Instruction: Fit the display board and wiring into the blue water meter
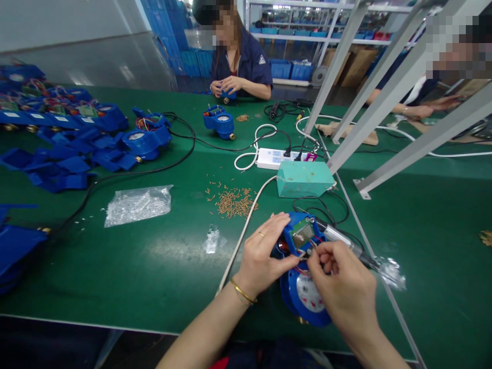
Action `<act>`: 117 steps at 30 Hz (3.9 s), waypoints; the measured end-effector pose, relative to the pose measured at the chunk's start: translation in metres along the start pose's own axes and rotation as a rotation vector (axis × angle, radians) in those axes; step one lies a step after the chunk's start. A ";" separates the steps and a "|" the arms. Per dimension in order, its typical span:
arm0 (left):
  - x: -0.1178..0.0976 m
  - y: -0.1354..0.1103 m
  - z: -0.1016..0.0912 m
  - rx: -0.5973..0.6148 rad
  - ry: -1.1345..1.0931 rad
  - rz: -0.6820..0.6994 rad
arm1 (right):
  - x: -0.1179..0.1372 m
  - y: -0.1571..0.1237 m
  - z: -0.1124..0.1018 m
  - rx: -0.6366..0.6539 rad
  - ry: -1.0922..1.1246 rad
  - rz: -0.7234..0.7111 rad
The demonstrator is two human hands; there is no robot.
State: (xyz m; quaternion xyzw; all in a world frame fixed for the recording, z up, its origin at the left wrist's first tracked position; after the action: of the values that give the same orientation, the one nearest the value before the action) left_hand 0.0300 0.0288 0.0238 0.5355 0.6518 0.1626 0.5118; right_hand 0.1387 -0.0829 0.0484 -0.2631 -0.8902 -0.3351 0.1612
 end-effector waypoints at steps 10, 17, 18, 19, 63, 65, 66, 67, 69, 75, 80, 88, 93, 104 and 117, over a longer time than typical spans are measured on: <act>0.002 -0.001 0.001 -0.006 -0.043 -0.066 | 0.002 -0.006 0.003 -0.057 -0.253 -0.140; 0.011 -0.008 0.002 0.013 -0.105 -0.242 | 0.002 -0.006 -0.002 0.013 -0.100 -0.110; 0.012 -0.008 0.002 0.021 -0.107 -0.242 | 0.001 -0.005 -0.002 0.009 -0.067 -0.095; 0.013 -0.008 0.001 0.029 -0.108 -0.240 | 0.001 -0.005 -0.002 0.005 -0.038 -0.081; 0.010 -0.012 0.002 -0.091 -0.055 -0.151 | -0.017 -0.003 -0.001 0.168 0.259 0.291; 0.011 -0.013 0.002 -0.095 -0.055 -0.147 | -0.018 -0.002 -0.001 0.179 0.260 0.293; 0.011 -0.013 0.002 -0.097 -0.055 -0.146 | -0.018 -0.001 -0.002 0.186 0.263 0.297; 0.011 -0.013 0.002 -0.098 -0.056 -0.146 | -0.017 0.000 -0.003 0.198 0.272 0.303; 0.012 -0.012 0.002 -0.101 -0.056 -0.148 | -0.016 0.004 -0.005 0.230 0.302 0.323; 0.012 -0.013 0.003 -0.096 -0.038 -0.159 | -0.021 0.010 -0.004 0.329 0.457 0.482; 0.012 -0.013 0.003 -0.100 -0.054 -0.160 | -0.028 0.008 0.005 0.363 0.617 0.638; 0.013 -0.013 0.004 -0.106 -0.046 -0.148 | -0.021 0.009 0.004 0.319 0.505 0.491; 0.012 -0.012 0.004 -0.110 -0.043 -0.142 | -0.012 0.005 -0.003 0.120 0.222 0.184; 0.013 -0.013 0.004 -0.113 -0.028 -0.142 | 0.000 0.003 -0.007 0.051 -0.019 -0.115; 0.013 -0.014 0.004 -0.106 -0.023 -0.184 | -0.001 0.004 -0.005 0.100 -0.039 -0.133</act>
State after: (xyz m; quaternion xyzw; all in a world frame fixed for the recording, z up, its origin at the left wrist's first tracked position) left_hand 0.0277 0.0332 0.0053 0.4475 0.6827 0.1430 0.5597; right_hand 0.1425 -0.0841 0.0536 -0.2015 -0.9243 -0.2949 0.1344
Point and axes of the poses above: each hand's wrist, its own y-axis towards the middle knuckle, its own z-axis out of the palm, x = y × z, the point moved 4 cm from there along y, towards the middle knuckle, and after that the axes turned 10 degrees about z, right-handed, at the moved point
